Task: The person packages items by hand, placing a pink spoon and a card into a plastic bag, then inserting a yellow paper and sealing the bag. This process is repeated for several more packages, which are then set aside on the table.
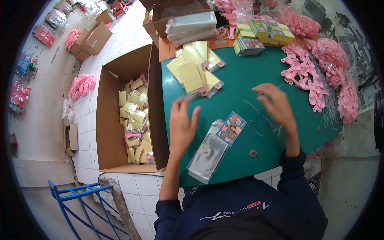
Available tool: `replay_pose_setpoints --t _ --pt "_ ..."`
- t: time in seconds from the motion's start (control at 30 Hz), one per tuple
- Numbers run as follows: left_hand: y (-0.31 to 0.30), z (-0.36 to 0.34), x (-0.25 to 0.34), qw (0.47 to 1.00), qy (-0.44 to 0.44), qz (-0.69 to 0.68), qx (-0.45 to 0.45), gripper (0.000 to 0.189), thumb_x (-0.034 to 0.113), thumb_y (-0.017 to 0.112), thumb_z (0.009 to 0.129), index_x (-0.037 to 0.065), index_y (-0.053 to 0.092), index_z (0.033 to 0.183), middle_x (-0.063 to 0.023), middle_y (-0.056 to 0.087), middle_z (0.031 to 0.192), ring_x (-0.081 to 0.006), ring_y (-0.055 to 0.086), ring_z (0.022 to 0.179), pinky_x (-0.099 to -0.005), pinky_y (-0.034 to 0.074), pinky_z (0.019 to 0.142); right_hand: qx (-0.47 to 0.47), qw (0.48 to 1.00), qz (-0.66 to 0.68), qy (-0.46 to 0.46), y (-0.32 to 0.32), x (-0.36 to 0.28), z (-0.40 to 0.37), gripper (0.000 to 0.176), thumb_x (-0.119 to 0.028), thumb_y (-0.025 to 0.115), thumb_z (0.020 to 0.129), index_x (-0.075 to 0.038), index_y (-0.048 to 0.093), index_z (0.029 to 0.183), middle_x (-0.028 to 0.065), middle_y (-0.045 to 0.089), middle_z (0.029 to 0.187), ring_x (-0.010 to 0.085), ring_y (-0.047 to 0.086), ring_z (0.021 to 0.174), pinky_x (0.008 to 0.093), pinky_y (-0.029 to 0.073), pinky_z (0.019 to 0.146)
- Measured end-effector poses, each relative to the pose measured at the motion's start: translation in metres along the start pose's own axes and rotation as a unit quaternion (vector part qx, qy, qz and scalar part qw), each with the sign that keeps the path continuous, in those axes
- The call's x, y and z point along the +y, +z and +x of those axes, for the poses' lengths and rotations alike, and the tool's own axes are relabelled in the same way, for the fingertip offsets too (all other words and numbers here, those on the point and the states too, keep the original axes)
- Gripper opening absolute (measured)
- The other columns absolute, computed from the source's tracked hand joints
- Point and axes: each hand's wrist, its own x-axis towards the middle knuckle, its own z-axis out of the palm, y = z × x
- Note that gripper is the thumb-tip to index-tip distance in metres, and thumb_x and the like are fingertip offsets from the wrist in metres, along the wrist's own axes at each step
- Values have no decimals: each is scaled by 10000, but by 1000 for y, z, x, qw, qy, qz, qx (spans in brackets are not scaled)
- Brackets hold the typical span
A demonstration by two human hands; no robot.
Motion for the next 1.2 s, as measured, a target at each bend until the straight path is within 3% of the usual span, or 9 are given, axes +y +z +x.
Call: replay_pose_setpoints --t 0.1,0.2,0.27,0.47,0.67,0.77,0.83,1.03,1.2 --pt "7 -35 22 983 -69 -32 -169 283 151 635 826 8 530 1046 -163 521 994 -331 570 866 -397 471 748 132 953 -273 -19 -49 131 25 337 72 517 721 -20 601 1035 164 588 1034 339 554 969 381 437 860" --pt "31 -61 14 992 -58 -20 -113 292 72 684 771 23 558 1029 -118 527 882 -218 577 768 -321 484 695 85 946 -311 -35 -76 178 25 336 77 525 700 -20 594 1014 143 586 967 333 551 903 384 437 822" --pt "28 -57 10 984 -91 -95 -121 282 58 700 752 19 571 1000 -106 552 856 -195 591 749 -306 489 689 84 945 -297 -106 -76 188 27 287 41 543 714 -27 600 986 127 578 885 327 543 839 394 426 798" --pt "21 -52 11 968 -120 -196 -104 197 6 664 754 -15 567 925 -114 618 822 -202 634 722 -299 498 649 110 916 -380 -61 -70 175 23 186 -31 498 812 -46 618 952 121 582 817 310 544 820 383 413 783" --pt "10 -51 10 940 -173 -279 -92 140 34 612 835 -21 532 936 -114 674 838 -165 661 761 -270 513 700 109 989 -54 -84 -34 39 14 322 -60 473 877 -60 558 1188 138 563 859 314 536 813 393 409 817" --pt "3 -51 10 885 -224 -383 -141 143 57 606 865 -11 510 947 -124 692 864 -139 662 821 -254 517 739 -77 991 -48 -98 -19 -2 -3 406 -50 531 856 -61 503 1261 152 580 930 302 564 853 361 440 783" --pt "-6 -49 16 873 -235 -397 -160 155 61 621 859 -9 515 949 -123 692 867 -134 660 827 -247 517 737 -182 980 4 -81 -20 -29 -4 370 -50 578 834 -44 551 1203 151 599 926 279 593 844 329 464 736" --pt "-16 -44 31 855 -230 -424 -190 202 55 649 840 -2 522 987 -123 684 852 -116 637 813 -222 500 692 -163 968 187 -25 -7 -51 -7 169 -68 649 801 -1 656 957 103 636 837 185 624 727 267 487 653" --pt "-12 -41 35 862 -222 -414 -189 243 91 662 834 -5 559 1032 -99 695 862 -97 649 818 -223 522 705 -168 966 173 -89 -2 -56 -12 153 -76 647 807 -20 660 948 95 637 867 198 622 734 282 492 660"
